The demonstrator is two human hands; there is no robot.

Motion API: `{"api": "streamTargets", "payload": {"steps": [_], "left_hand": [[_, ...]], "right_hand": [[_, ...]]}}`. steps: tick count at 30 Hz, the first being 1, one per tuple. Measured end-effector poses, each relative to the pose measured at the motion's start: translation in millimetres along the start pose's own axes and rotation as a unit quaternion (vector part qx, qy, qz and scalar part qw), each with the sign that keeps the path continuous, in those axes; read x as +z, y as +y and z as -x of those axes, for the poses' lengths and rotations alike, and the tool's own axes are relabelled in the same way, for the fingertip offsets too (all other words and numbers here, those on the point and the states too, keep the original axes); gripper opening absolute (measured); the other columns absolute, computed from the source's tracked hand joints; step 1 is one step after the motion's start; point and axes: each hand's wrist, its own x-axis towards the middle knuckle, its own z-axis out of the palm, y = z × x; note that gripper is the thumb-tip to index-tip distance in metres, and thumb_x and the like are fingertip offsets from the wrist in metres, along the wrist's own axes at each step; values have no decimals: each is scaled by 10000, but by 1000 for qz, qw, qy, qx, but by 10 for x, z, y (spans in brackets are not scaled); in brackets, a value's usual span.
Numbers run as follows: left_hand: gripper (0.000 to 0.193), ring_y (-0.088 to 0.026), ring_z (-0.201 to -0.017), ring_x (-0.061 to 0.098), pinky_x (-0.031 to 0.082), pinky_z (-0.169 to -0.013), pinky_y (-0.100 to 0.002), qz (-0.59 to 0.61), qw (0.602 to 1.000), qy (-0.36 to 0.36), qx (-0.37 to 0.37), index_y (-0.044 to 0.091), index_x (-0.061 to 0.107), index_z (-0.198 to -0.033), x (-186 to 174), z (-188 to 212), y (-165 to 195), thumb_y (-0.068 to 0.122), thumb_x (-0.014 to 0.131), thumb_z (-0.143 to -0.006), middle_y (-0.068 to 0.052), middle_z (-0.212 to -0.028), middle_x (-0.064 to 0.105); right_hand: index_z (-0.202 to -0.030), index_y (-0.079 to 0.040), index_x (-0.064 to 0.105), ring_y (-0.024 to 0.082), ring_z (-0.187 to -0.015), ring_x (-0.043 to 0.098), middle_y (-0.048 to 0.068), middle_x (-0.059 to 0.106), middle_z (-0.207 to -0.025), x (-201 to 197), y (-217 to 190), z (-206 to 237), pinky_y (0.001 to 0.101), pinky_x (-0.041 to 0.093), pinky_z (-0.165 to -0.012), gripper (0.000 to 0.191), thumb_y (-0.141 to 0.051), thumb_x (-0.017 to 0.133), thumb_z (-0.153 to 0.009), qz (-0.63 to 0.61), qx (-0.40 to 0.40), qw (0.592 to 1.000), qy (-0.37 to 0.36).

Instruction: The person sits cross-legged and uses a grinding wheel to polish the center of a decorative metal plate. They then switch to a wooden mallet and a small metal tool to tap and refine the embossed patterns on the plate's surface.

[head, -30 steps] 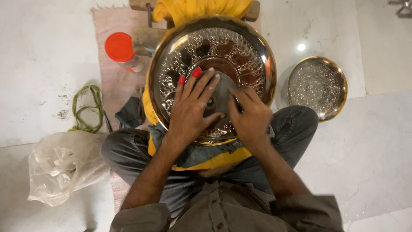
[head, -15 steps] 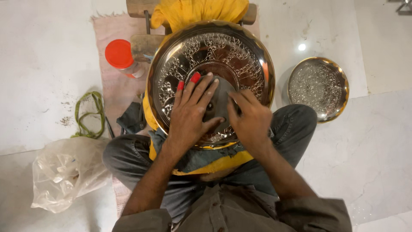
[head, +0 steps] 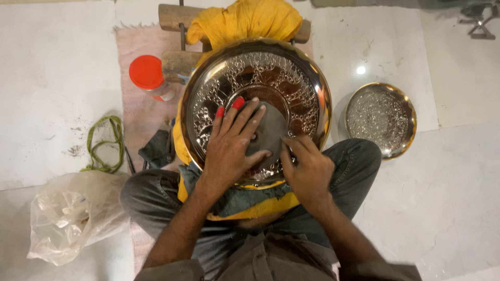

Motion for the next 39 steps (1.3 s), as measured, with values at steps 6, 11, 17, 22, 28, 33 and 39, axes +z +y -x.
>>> {"api": "streamTargets", "payload": {"steps": [6, 11, 17, 22, 28, 33, 39], "left_hand": [[1048, -330, -1480, 361, 246, -1231, -557, -14, 1000, 0, 8, 130, 452, -1528, -25, -18, 3, 370, 927, -626, -54, -1607, 395], [1035, -331, -1460, 373, 248, -1214, -544, -11, 1000, -5, -6, 128, 456, -1531, -20, -23, 9, 361, 922, -636, -53, -1614, 396], [1024, -327, -1468, 374, 250, -1237, -546, -17, 1000, 1, 6, 131, 461, -1534, -18, -6, 2, 357, 919, -646, -45, -1614, 401], [1033, -333, -1467, 366, 242, -1221, -557, -6, 1000, -3, 1, 131, 458, -1518, -1, 2, -13, 356, 929, -627, -56, -1612, 392], [1048, -332, -1468, 371, 250, -1226, -554, -3, 1000, -7, -2, 146, 449, -1537, 7, -4, 0, 370, 930, -634, -46, -1616, 393], [1030, -331, -1464, 372, 257, -1234, -552, -18, 1000, -10, 5, 137, 449, -1541, -11, -3, 0, 352, 929, -656, -51, -1627, 393], [1044, -327, -1487, 358, 246, -1236, -551, -12, 1000, 2, 8, 135, 453, -1536, -10, -3, -7, 377, 924, -636, -48, -1614, 394]], "right_hand": [[-1074, -69, 746, 277, -765, 720, 65, 712, -1012, 27, 6, 21, 366, 539, -641, 182, -106, 775, -897, 0, -17, 1000, 24], [-1058, -83, 750, 288, -774, 716, 69, 707, -1011, -10, -21, 21, 373, 549, -648, 193, -96, 759, -866, -2, 2, 1000, 11], [-1083, -81, 757, 282, -762, 714, 66, 706, -988, 7, -1, 36, 372, 541, -631, 195, -105, 758, -890, -5, 6, 1000, 3], [-1037, -87, 751, 249, -667, 711, 56, 712, -962, 19, 14, 55, 362, 537, -590, 146, -116, 760, -893, -3, 24, 1000, -9], [-1069, -84, 751, 276, -702, 713, 65, 708, -980, 25, 27, 47, 375, 539, -613, 168, -117, 755, -905, -2, 8, 1000, 10], [-1067, -82, 761, 311, -777, 715, 78, 714, -1008, -30, -4, 12, 388, 543, -635, 196, -109, 758, -872, 14, 0, 1000, -5], [-1079, -68, 739, 299, -807, 716, 75, 706, -1030, -57, -85, -41, 375, 549, -674, 174, -90, 760, -908, -11, -7, 1000, 23]]}}
